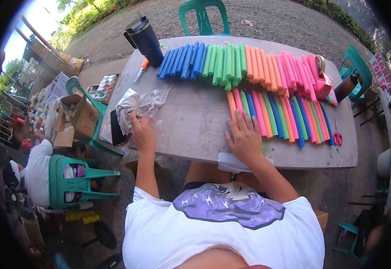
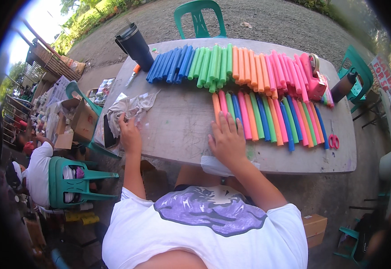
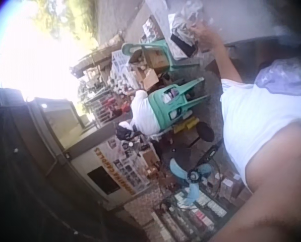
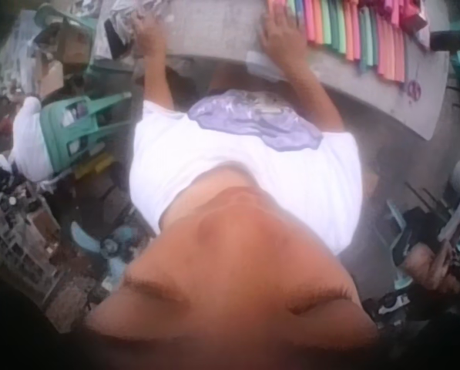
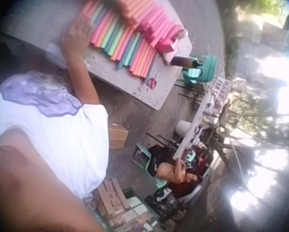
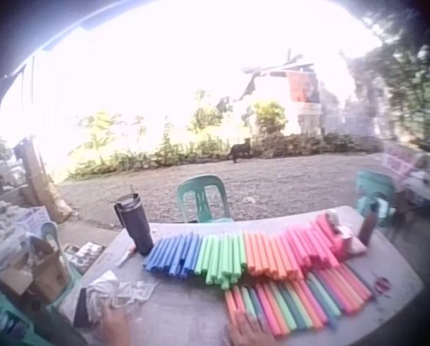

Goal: The person gathers colorful foam sticks from a table, bundles them together, and places them into a clear plastic bag. They repeat this process, using scissors to trim the bag and adding more sticks to the bundle before sealing it.

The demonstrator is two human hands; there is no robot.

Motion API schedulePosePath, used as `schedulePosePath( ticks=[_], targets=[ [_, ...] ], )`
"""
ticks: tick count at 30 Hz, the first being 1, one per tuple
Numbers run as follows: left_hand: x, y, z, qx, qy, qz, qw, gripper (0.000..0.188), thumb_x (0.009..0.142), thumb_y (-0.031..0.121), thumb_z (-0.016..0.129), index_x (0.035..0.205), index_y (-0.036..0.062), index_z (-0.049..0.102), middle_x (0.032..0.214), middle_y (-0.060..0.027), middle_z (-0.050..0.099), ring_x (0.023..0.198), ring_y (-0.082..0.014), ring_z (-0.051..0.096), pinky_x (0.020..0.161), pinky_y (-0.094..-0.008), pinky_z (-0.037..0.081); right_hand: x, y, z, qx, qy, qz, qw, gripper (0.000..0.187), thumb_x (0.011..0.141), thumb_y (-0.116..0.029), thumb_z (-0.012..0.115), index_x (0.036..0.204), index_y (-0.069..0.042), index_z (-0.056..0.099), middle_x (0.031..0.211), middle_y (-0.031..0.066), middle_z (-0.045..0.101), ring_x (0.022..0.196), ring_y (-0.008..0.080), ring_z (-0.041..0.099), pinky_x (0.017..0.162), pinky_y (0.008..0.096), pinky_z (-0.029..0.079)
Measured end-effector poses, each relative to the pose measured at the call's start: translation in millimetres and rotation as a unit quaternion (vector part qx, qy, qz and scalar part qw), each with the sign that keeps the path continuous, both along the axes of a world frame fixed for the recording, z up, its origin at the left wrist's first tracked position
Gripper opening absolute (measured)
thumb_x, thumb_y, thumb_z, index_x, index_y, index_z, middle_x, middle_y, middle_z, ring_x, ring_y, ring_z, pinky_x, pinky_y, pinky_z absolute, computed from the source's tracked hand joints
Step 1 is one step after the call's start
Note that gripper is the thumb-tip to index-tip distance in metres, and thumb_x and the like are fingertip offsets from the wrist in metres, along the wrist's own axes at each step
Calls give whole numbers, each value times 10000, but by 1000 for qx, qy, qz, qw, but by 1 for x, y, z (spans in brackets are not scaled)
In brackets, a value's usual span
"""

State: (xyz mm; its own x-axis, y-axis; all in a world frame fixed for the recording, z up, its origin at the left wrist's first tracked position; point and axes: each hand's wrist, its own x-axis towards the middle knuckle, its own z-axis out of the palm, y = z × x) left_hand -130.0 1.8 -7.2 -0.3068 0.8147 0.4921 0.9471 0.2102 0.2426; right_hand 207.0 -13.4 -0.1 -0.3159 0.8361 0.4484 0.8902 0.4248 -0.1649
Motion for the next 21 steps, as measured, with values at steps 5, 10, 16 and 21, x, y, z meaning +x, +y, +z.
schedulePosePath(
  ticks=[5, 10, 16, 21],
  targets=[
    [10, -4, 12, -87, 142, 38, 985, 343, 846, 242, 690, 1176, 154, 665, 1456, -60, 413, 1193, -274, 534, 941, -439, 470, 0, 0, 0, 3, 1, 2, 1000, 409, 875, -312, 600, 1219, -90, 618, 1421, 164, 480, 1348, 318, 406, 1133, 481, 253],
    [6, -2, 6, -9, 151, 16, 988, 325, 846, 271, 697, 1155, 170, 678, 1443, -44, 426, 1191, -274, 527, 946, -452, 450, 1, -1, 1, -1, 7, 6, 1000, 413, 876, -310, 599, 1222, -87, 617, 1423, 164, 478, 1347, 321, 404, 1135, 481, 252],
    [6, -1, 1, 12, 162, 51, 985, 274, 854, 293, 694, 1103, 181, 699, 1429, -38, 434, 1241, -273, 479, 979, -456, 424, 1, -1, 2, 3, 2, 7, 1000, 411, 871, -312, 602, 1217, -90, 620, 1418, 163, 481, 1343, 317, 407, 1135, 480, 253],
    [10, -1, 1, -19, 178, 39, 983, 253, 854, 296, 694, 1089, 205, 714, 1506, -45, 359, 1320, -270, 379, 1051, -446, 374, 1, -1, 1, 5, 1, 5, 1000, 408, 868, -310, 606, 1212, -92, 622, 1418, 161, 481, 1343, 314, 407, 1132, 478, 257]
  ],
)
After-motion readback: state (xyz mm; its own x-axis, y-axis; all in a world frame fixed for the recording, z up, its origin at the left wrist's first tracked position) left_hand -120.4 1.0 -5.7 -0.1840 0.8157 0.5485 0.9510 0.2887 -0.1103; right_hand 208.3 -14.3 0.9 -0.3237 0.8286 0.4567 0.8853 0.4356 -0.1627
